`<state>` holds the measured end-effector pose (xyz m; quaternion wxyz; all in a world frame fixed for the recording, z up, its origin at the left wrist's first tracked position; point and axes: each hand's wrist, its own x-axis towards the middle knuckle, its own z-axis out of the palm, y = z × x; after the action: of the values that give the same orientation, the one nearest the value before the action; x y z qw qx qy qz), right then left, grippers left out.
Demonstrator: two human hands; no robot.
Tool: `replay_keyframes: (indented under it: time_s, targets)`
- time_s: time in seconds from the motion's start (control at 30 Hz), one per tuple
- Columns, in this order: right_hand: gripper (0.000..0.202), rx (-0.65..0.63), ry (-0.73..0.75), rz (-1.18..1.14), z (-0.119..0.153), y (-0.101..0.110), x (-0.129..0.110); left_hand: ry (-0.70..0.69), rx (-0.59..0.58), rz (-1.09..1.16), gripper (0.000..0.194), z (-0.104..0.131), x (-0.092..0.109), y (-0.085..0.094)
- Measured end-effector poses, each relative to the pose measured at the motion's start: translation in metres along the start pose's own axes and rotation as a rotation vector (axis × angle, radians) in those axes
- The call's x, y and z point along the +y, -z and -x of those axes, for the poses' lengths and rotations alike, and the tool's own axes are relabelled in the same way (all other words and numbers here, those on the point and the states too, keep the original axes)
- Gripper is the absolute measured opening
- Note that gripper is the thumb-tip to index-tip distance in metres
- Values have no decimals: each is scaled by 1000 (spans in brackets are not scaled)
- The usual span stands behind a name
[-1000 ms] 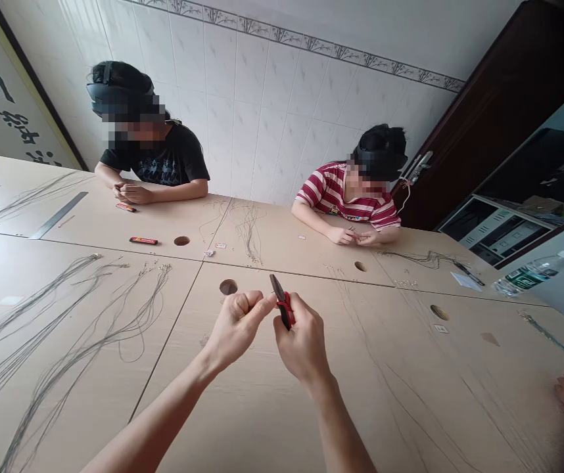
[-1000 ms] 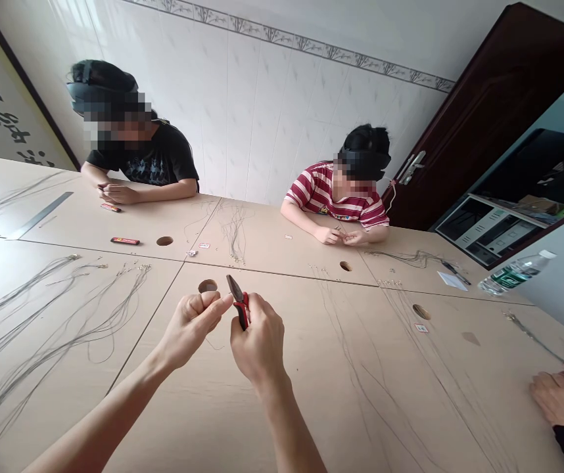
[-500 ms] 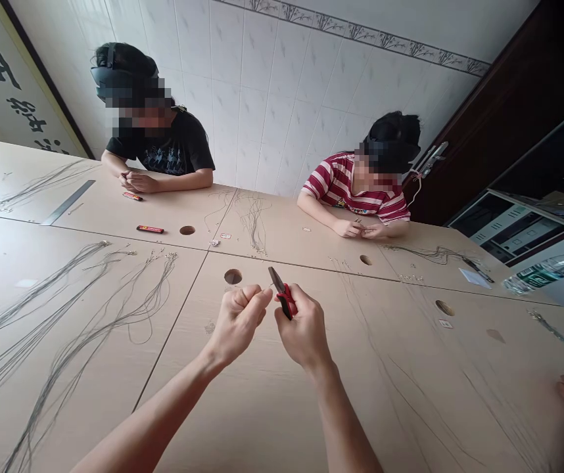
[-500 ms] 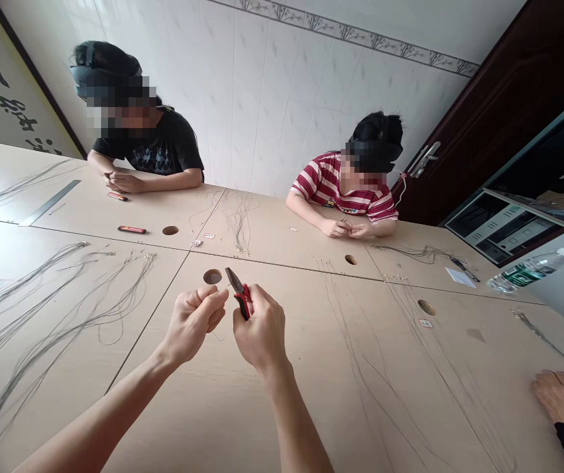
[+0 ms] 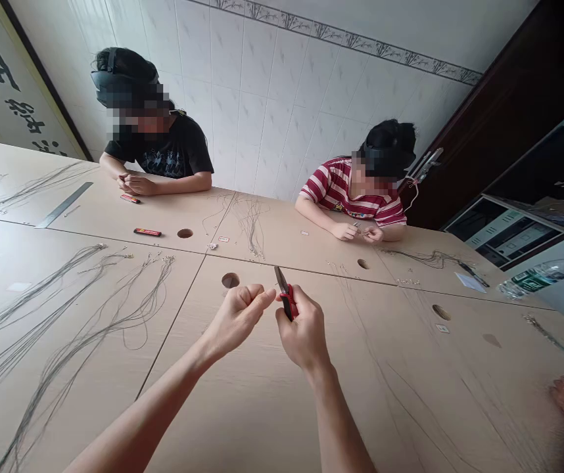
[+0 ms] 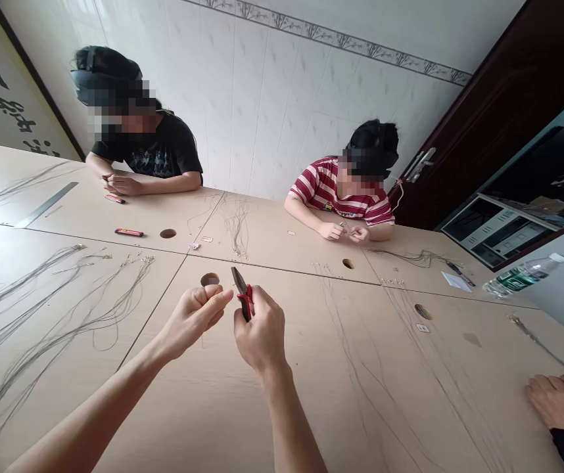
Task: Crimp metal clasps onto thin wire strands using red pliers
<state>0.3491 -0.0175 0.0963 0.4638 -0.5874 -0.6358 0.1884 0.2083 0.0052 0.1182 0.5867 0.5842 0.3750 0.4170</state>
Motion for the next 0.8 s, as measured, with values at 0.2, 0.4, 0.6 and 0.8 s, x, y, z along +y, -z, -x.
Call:
replay_keyframes:
  time_s: [0.2,0.4,0.6,0.8]
  targets:
    - [11,-11,1,38,3,2,-3,-21,64,-152,39,1,5,10]
    - [9,-39,-3,45,4,2,-7,-23,139,-120,28,1,3,13]
    - [10,-51,-17,52,6,1,-6,-76,152,-144,28,0,1,15]
    - [10,-74,-16,21,6,0,-7,-161,166,-169,21,3,3,17]
